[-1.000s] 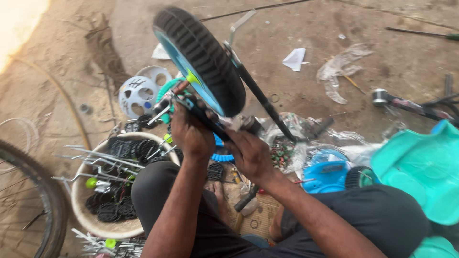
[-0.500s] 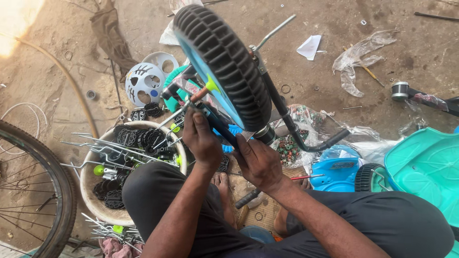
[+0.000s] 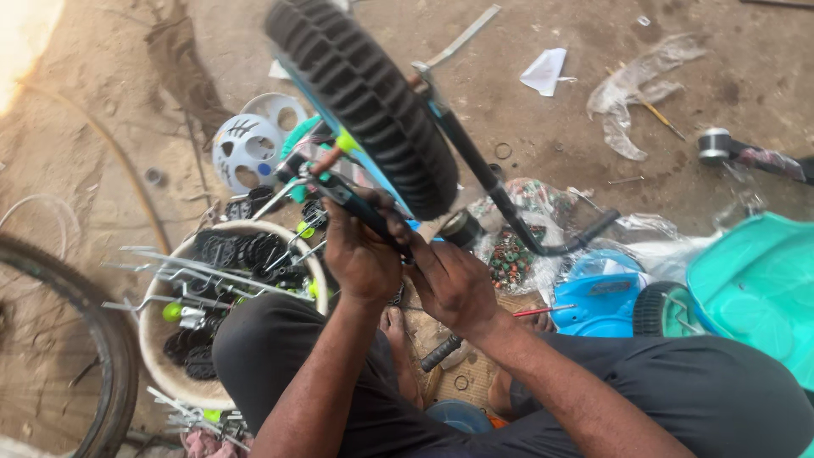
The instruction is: The person assembles a child's tricycle by attaching a wheel to the frame using a wrench and tightening the axle nuts. They then attach the handlebars to the front fork and secure them with a bolt.
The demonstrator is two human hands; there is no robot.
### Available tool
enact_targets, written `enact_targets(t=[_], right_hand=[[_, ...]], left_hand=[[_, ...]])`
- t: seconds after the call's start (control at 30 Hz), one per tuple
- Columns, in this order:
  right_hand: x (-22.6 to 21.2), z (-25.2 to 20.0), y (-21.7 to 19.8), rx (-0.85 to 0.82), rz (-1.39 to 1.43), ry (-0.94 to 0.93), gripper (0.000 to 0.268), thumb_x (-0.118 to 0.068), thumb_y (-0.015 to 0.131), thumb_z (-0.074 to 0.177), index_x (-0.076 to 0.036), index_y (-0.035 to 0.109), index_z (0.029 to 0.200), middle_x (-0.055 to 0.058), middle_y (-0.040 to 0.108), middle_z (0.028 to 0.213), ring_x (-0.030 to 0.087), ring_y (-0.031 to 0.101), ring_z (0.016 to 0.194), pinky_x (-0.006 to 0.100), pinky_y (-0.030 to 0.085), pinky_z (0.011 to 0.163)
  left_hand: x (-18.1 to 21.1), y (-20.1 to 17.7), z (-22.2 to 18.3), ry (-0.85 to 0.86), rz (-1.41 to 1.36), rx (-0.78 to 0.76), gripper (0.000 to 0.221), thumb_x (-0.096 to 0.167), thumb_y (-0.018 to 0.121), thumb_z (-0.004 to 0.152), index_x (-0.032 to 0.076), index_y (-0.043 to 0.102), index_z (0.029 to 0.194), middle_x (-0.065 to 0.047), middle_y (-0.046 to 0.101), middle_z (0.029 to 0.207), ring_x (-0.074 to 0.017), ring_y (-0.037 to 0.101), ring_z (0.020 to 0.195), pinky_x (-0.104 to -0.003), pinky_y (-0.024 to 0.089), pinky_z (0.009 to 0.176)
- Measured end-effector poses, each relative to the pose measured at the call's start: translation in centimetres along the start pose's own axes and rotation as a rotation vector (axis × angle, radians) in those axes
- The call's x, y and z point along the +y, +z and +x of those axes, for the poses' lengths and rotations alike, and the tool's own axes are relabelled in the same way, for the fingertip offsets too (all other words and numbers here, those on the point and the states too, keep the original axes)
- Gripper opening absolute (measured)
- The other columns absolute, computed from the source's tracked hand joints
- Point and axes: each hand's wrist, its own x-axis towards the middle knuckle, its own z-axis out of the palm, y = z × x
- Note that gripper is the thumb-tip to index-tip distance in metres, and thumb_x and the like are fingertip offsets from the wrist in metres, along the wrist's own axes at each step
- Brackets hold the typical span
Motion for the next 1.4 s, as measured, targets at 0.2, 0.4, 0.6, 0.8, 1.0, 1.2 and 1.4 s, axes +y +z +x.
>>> enact_targets(t=[0.2,0.4,0.6,0.8,1.0,1.2,1.4], right_hand=[[8.4,-0.2,-4.1,0.252,0.017,0.032,0.023,-0.007,0.072,0.098,-0.007,0.057,0.115,0.016,0.066,0.115,0.038,0.069,0.109,0.045,0.059,0.093],[19.6,-8.8,-7.1,0.726,0.199,0.830,0.006,-0.005,0.068,0.099,-0.003,0.065,0.104,0.007,0.066,0.093,0.017,0.061,0.073,0.033,0.052,0.064],[26.6,-18.5,-1.1,0.065,0.402,1.384,0.013,-0.003,0.068,0.089,-0.004,0.076,0.100,0.006,0.072,0.081,0.013,0.066,0.063,0.029,0.056,0.050],[28.8,-23.1,7.4,-0.073,0.150,0.986,0.019,-0.007,0.072,0.080,-0.010,0.080,0.098,0.011,0.078,0.094,0.026,0.075,0.084,0.040,0.061,0.076],[29.2,-23.8,9.2,-0.413,-0.173,0.806,0.024,-0.017,0.071,0.087,-0.026,0.082,0.106,0.016,0.073,0.108,0.037,0.067,0.104,0.048,0.053,0.094],[29.3,-23.8,8.3,-0.358,-0.280,1.009,0.016,-0.025,0.074,0.087,-0.025,0.081,0.101,0.014,0.072,0.108,0.034,0.067,0.104,0.046,0.054,0.091],[28.8,-24.1,9.2,-0.336,-0.248,0.916,0.023,-0.024,0.076,0.083,-0.026,0.079,0.105,0.010,0.075,0.105,0.034,0.071,0.098,0.046,0.055,0.088]], left_hand=[[-2.4,1.4,4.0,0.047,-0.062,-0.094,0.052,0.054,0.040,0.114,0.006,0.059,0.116,-0.012,0.063,0.094,-0.0203,0.058,0.072,-0.034,0.047,0.062],[-5.6,3.2,6.8,0.045,-0.202,0.042,0.048,0.047,0.041,0.116,0.001,0.054,0.116,-0.011,0.061,0.093,-0.0202,0.059,0.077,-0.033,0.047,0.065],[-5.9,4.1,8.3,0.084,-0.131,-0.033,0.048,0.047,0.043,0.113,0.001,0.056,0.118,-0.010,0.059,0.090,-0.0151,0.056,0.071,-0.029,0.045,0.060],[-4.4,2.6,7.7,0.248,0.099,-0.226,0.046,0.047,0.048,0.116,0.001,0.056,0.117,-0.008,0.058,0.087,-0.0135,0.053,0.064,-0.027,0.044,0.051],[-7.1,3.6,7.6,0.214,0.116,-0.189,0.047,0.044,0.045,0.115,0.000,0.055,0.129,-0.010,0.062,0.096,-0.0138,0.056,0.071,-0.027,0.044,0.049],[-7.8,4.2,7.9,0.054,0.177,-0.292,0.054,0.050,0.043,0.120,-0.001,0.060,0.116,-0.011,0.057,0.084,-0.0153,0.049,0.065,-0.029,0.039,0.056],[-8.7,5.4,7.0,-0.051,0.171,-0.225,0.047,0.043,0.050,0.117,-0.003,0.062,0.113,-0.012,0.060,0.086,-0.0178,0.049,0.064,-0.031,0.039,0.058]])
